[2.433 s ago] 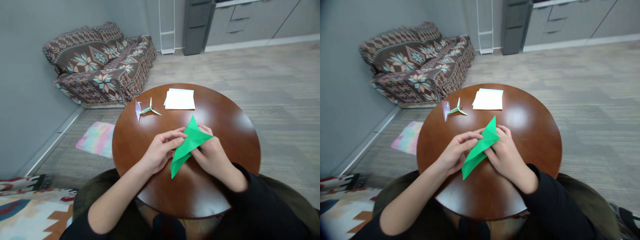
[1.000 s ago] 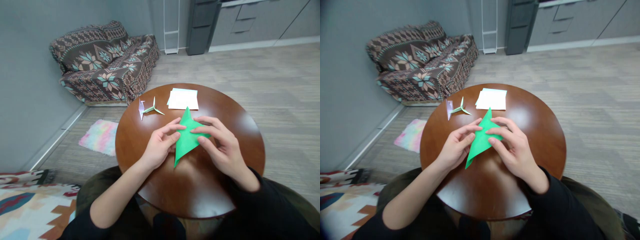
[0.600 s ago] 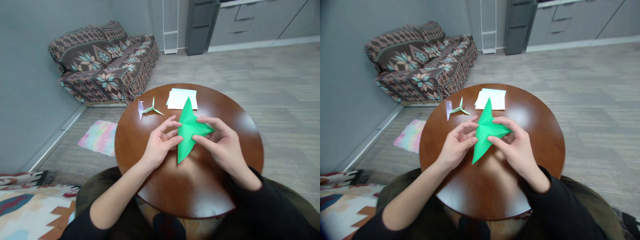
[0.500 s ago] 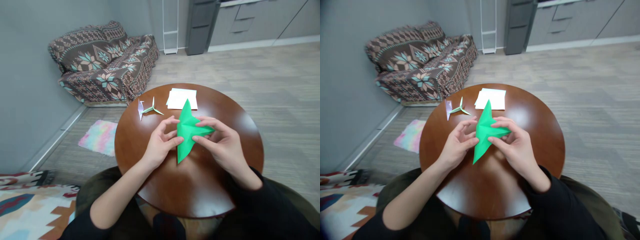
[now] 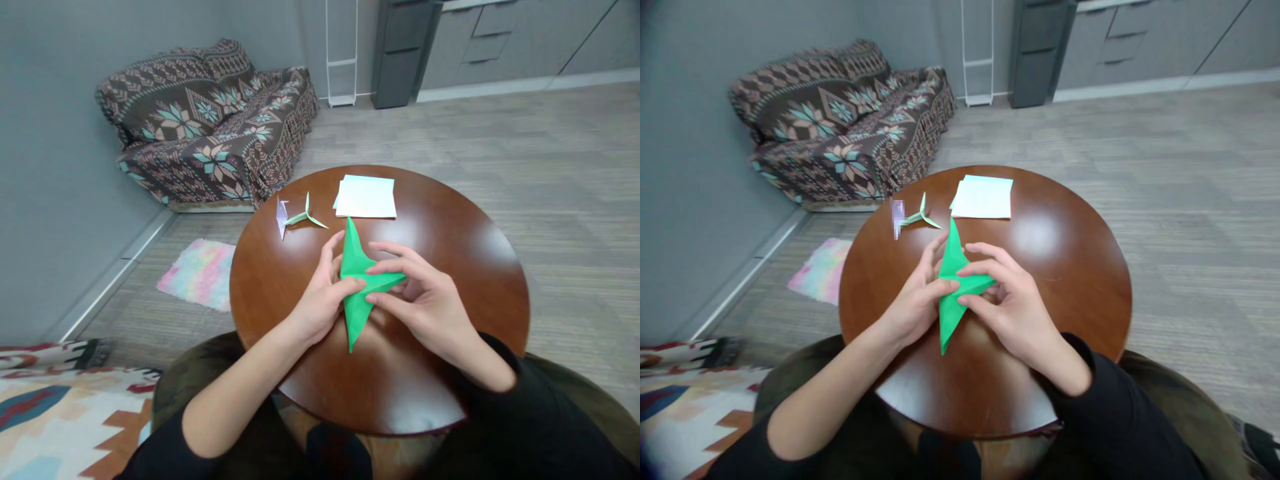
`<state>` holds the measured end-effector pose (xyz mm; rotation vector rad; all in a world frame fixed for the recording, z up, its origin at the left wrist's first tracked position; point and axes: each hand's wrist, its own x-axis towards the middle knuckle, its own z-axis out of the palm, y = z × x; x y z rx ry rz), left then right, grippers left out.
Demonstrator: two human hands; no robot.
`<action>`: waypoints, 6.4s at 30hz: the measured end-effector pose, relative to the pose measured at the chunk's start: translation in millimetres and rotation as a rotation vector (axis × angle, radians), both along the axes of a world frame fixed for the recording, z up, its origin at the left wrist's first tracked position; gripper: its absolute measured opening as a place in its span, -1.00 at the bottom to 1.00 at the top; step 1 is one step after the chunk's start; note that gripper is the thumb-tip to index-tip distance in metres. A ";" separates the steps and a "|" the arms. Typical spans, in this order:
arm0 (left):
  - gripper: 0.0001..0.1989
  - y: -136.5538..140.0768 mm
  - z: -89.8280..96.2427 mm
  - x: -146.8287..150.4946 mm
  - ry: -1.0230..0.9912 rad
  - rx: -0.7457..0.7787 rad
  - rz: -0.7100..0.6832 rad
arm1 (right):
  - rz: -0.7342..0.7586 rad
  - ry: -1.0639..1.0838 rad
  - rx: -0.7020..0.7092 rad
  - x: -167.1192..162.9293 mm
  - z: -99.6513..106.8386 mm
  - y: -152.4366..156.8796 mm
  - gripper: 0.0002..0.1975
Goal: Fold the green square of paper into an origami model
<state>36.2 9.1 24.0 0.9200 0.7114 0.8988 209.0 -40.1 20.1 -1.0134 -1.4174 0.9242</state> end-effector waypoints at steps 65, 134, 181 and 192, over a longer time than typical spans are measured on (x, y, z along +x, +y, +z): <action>-0.76 11.4 9.4 -9.1 0.304 0.361 0.152 | -0.210 -0.443 0.060 30.1 31.2 -2.6 -0.59; -0.88 2.6 8.5 -4.1 0.308 0.407 0.069 | -0.184 -0.533 0.115 4.6 19.1 -5.0 -0.90; -0.75 4.1 8.7 -0.3 0.273 0.328 0.079 | -0.277 -0.249 -0.022 -6.3 9.5 -2.6 -0.88; -0.92 1.8 9.6 -1.8 0.414 0.393 0.100 | -0.311 -0.472 0.172 -4.8 3.1 -2.6 -0.86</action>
